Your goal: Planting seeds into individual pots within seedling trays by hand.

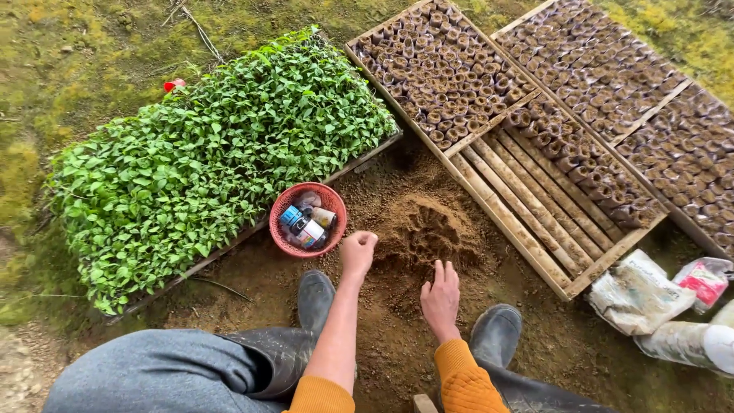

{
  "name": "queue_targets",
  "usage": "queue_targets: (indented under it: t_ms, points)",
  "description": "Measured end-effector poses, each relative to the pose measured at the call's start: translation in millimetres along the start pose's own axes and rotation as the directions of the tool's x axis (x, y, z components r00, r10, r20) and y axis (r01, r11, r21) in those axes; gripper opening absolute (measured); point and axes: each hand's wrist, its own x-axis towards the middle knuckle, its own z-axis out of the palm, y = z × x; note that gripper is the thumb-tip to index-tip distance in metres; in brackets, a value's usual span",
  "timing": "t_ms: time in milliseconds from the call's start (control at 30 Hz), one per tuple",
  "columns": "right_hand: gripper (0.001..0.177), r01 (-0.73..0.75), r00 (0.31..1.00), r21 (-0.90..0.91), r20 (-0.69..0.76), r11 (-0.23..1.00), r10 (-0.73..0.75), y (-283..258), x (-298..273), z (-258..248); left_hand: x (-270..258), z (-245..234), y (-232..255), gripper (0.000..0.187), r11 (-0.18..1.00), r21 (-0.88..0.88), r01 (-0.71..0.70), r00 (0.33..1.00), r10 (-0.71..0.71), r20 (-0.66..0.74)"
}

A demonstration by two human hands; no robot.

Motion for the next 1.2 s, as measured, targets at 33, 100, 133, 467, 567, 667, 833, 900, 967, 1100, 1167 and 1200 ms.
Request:
queue_targets:
  t_ms: [33, 100, 133, 467, 567, 667, 833, 900, 967, 1100, 1167, 1200]
  points:
    - [0.074, -0.080, 0.997, -0.023, -0.003, 0.997, 0.080, -3, -2, 1, -13, -24, 24, 0.033, 0.995, 0.091, -0.037, 0.997, 0.043, -0.067]
    - [0.078, -0.133, 0.991, -0.045, 0.004, 0.990, 0.134, 2, -4, 21, -18, -61, 44, 0.033, 0.982, 0.187, -0.036, 0.983, 0.068, -0.169]
    - [0.084, -0.184, 0.983, -0.077, 0.004, 0.980, 0.185, 6, -5, 31, -21, -78, 55, 0.034, 0.962, 0.271, -0.029, 0.960, 0.103, -0.262]
    - [0.082, -0.231, 0.973, -0.075, -0.033, 0.970, 0.229, -14, -14, 32, 54, -142, 35, 0.043, 0.651, 0.743, 0.158, 0.876, 0.255, -0.410]
    - [0.080, -0.201, 0.949, -0.026, -0.251, 0.979, 0.189, -16, -12, 23, 62, -151, 49, 0.022, 0.487, 0.862, 0.144, 0.931, 0.229, -0.285]
    - [0.081, -0.178, 0.939, -0.007, -0.299, 0.984, 0.167, -13, -8, 24, 69, -153, 50, 0.039, 0.283, 0.950, 0.135, 0.914, 0.334, -0.229]
    - [0.070, -0.222, 0.946, 0.090, -0.223, 0.971, 0.237, -4, -5, 19, 90, -149, 23, 0.009, 0.377, 0.926, 0.025, 0.846, 0.485, -0.221]
    - [0.069, -0.230, 0.941, 0.094, -0.232, 0.969, 0.246, -4, -2, 18, 83, -145, 24, 0.010, 0.423, 0.906, 0.033, 0.817, 0.510, -0.268]
    - [0.069, -0.240, 0.935, 0.100, -0.242, 0.966, 0.257, -8, 5, 16, 69, -138, 32, 0.012, 0.465, 0.884, 0.036, 0.785, 0.535, -0.314]
    - [0.052, -0.145, 0.918, 0.171, -0.345, 0.975, 0.197, -20, 29, 14, 29, -104, 53, 0.014, 0.660, 0.736, -0.154, 0.800, 0.521, -0.299]
    - [0.041, -0.065, 0.900, 0.205, -0.411, 0.977, 0.146, -25, 39, 8, 8, -77, 58, 0.014, 0.697, 0.664, -0.271, 0.798, 0.548, -0.250]
    - [0.030, 0.013, 0.922, 0.336, -0.368, 0.942, 0.119, -28, 44, 4, -3, -63, 60, 0.016, 0.721, 0.576, -0.384, 0.812, 0.561, -0.161]
